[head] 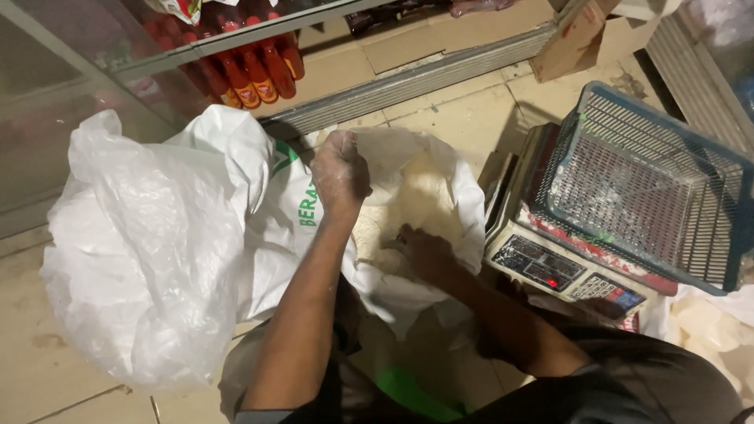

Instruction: Scooping flour from a large sack into smaller plastic bags and weighing them on a digital scale.

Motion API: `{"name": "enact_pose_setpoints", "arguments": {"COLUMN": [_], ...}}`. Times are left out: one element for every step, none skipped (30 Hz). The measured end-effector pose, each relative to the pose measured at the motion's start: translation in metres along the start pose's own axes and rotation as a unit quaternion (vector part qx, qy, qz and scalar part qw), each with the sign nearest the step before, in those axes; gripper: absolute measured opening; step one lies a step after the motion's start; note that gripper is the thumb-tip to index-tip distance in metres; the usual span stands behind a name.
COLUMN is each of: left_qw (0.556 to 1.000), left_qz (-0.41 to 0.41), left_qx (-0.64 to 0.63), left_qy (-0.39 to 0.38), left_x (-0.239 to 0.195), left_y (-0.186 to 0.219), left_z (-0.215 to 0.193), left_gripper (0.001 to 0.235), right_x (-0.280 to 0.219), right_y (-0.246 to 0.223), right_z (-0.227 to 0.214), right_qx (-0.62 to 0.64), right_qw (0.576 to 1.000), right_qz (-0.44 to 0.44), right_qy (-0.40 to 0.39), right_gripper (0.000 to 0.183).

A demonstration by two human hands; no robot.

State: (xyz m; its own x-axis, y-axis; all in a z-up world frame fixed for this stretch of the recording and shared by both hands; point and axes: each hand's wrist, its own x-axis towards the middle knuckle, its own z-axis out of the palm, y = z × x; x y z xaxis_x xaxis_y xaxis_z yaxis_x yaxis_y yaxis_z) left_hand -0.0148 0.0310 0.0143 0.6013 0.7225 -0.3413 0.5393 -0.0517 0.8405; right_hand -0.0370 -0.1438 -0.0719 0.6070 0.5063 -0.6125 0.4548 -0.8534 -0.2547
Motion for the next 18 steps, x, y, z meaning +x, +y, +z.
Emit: {"name": "enact_pose_setpoints", "arguments": {"left_qw": [1.0, 1.0, 1.0, 1.0, 1.0, 1.0, 1.0, 1.0, 1.0, 1.0, 1.0, 1.0, 1.0, 1.0, 1.0, 1.0, 1.0, 1.0], "left_qz": [0.002, 0.002, 0.006, 0.009, 0.009, 0.017, 0.024, 0.024, 0.027, 0.03, 0.029, 0.022, 0.015, 0.013, -0.003, -0.019, -0.019, -0.009], "left_qx": [0.001, 0.002, -0.002, -0.007, -0.007, -0.001, 0.004, 0.004, 0.003, 0.002, 0.003, 0.009, 0.015, 0.015, 0.011, 0.007, 0.008, 0.012], "left_qy": [0.0, 0.002, 0.002, 0.001, 0.002, 0.004, 0.003, 0.002, 0.005, 0.008, 0.007, 0.007, 0.009, 0.01, 0.006, 0.002, 0.001, 0.004], "left_x": [-0.001, 0.0, 0.001, 0.002, 0.002, 0.002, 0.002, 0.003, 0.006, 0.009, 0.008, 0.008, 0.008, 0.008, 0.006, 0.005, 0.008, 0.011], "left_y": [0.0, -0.001, -0.004, -0.006, -0.005, -0.004, -0.004, -0.006, -0.007, -0.008, -0.006, -0.004, -0.003, -0.002, -0.002, -0.002, -0.005, -0.007], "left_z": [-0.002, -0.002, -0.002, -0.002, -0.002, -0.002, -0.001, 0.002, 0.003, 0.005, 0.004, 0.003, 0.002, 0.002, 0.001, 0.001, 0.004, 0.007], "left_gripper": [0.029, 0.029, 0.029, 0.028, 0.028, 0.028, 0.029, 0.029, 0.029, 0.029, 0.029, 0.029, 0.029, 0.029, 0.03, 0.031, 0.031, 0.03], "right_x": [-0.023, -0.009, 0.005, 0.018, 0.049, 0.08, 0.109, 0.107, 0.107, 0.108, 0.119, 0.129, 0.141, 0.148, 0.155, 0.16, 0.142, 0.124], "right_y": [-0.021, -0.003, 0.016, 0.035, 0.055, 0.076, 0.098, 0.101, 0.102, 0.104, 0.104, 0.104, 0.104, 0.114, 0.124, 0.134, 0.121, 0.107], "right_z": [-0.035, -0.032, -0.028, -0.024, -0.014, -0.004, 0.008, 0.016, 0.023, 0.03, 0.037, 0.043, 0.049, 0.056, 0.064, 0.072, 0.058, 0.044], "right_qx": [0.03, 0.031, -0.058, -0.146, -0.146, -0.204, -0.262, -0.262, -0.085, 0.095, 0.097, 0.081, 0.061, 0.061, 0.083, 0.104, 0.105, 0.162], "right_qw": [0.999, 0.999, 0.998, 0.985, 0.985, 0.973, 0.957, 0.957, 0.968, 0.929, 0.929, 0.975, 0.992, 0.992, 0.992, 0.99, 0.99, 0.984], "right_qz": [0.006, 0.004, 0.005, 0.005, 0.004, 0.017, 0.03, 0.032, -0.062, -0.151, -0.15, -0.038, 0.075, 0.074, 0.061, 0.048, 0.049, 0.057], "right_qy": [-0.033, -0.034, 0.029, 0.091, 0.091, 0.107, 0.122, 0.121, 0.228, 0.324, 0.323, 0.205, 0.081, 0.079, 0.078, 0.076, 0.077, 0.045], "right_gripper": [0.042, 0.042, 0.041, 0.042, 0.042, 0.045, 0.048, 0.048, 0.033, 0.023, 0.023, 0.026, 0.033, 0.033, 0.04, 0.049, 0.049, 0.053]}}
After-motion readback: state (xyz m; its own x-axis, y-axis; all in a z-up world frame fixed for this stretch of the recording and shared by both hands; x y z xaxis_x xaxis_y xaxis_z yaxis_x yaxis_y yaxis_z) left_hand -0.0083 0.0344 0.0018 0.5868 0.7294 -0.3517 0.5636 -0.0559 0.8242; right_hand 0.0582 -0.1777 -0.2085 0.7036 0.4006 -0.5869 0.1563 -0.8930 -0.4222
